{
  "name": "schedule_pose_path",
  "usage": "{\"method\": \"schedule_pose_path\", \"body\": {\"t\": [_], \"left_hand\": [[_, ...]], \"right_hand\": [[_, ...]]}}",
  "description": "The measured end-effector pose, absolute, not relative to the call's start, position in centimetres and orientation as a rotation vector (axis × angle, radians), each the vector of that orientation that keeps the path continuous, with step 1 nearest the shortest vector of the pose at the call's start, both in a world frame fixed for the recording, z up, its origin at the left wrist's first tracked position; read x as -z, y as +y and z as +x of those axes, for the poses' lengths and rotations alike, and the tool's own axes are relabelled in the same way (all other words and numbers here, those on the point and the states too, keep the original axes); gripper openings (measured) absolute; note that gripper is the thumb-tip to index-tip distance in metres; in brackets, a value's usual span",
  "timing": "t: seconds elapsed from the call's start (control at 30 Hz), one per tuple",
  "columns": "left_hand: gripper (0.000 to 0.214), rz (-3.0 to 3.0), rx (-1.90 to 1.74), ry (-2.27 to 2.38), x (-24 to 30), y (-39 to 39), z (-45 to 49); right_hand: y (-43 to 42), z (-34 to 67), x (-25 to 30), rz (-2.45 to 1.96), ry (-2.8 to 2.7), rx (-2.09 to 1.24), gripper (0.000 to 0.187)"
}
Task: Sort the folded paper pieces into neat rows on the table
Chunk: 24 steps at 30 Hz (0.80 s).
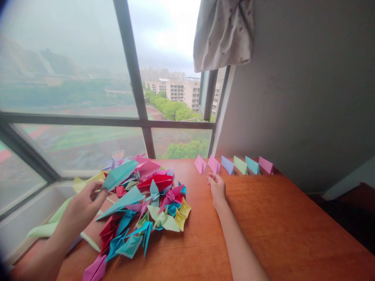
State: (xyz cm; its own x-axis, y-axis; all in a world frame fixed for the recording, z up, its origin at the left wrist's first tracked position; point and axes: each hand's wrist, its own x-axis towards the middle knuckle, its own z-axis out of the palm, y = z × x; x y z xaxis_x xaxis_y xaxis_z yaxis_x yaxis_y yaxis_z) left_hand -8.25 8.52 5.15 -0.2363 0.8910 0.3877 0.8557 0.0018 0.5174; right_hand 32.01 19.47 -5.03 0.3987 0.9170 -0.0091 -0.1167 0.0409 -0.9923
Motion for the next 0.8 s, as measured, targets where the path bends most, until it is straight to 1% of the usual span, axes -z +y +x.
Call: {"method": "schedule_pose_path", "body": {"t": [0.1, 0.2, 0.33, 0.47, 0.63, 0.8], "left_hand": [[0.017, 1.880, -1.217, 2.068, -5.7, 8.2, -6.3], [0.013, 1.931, -1.286, 1.890, -6.2, 7.8, -3.3], [0.012, 2.185, -1.331, 1.639, -6.6, 7.2, 0.9], [0.015, 2.340, -1.321, 1.417, -6.8, 6.7, 3.8], [0.016, 2.336, -1.317, 1.335, -7.0, 6.5, 5.2], [0.017, 2.228, -1.361, 1.356, -6.6, 6.7, 5.6]], "right_hand": [[19.3, 31.9, 4.5, -1.270, -0.835, -0.986, 0.035], [18.9, 31.6, 3.7, -1.239, -0.882, -1.050, 0.034], [17.6, 30.9, 1.9, -1.137, -1.019, -1.178, 0.035], [16.0, 30.1, 0.0, -0.913, -1.269, -1.375, 0.035], [14.5, 29.8, -1.6, -0.764, -1.513, -1.562, 0.039], [13.7, 30.3, -3.0, -0.833, -1.579, -1.700, 0.041]]}}
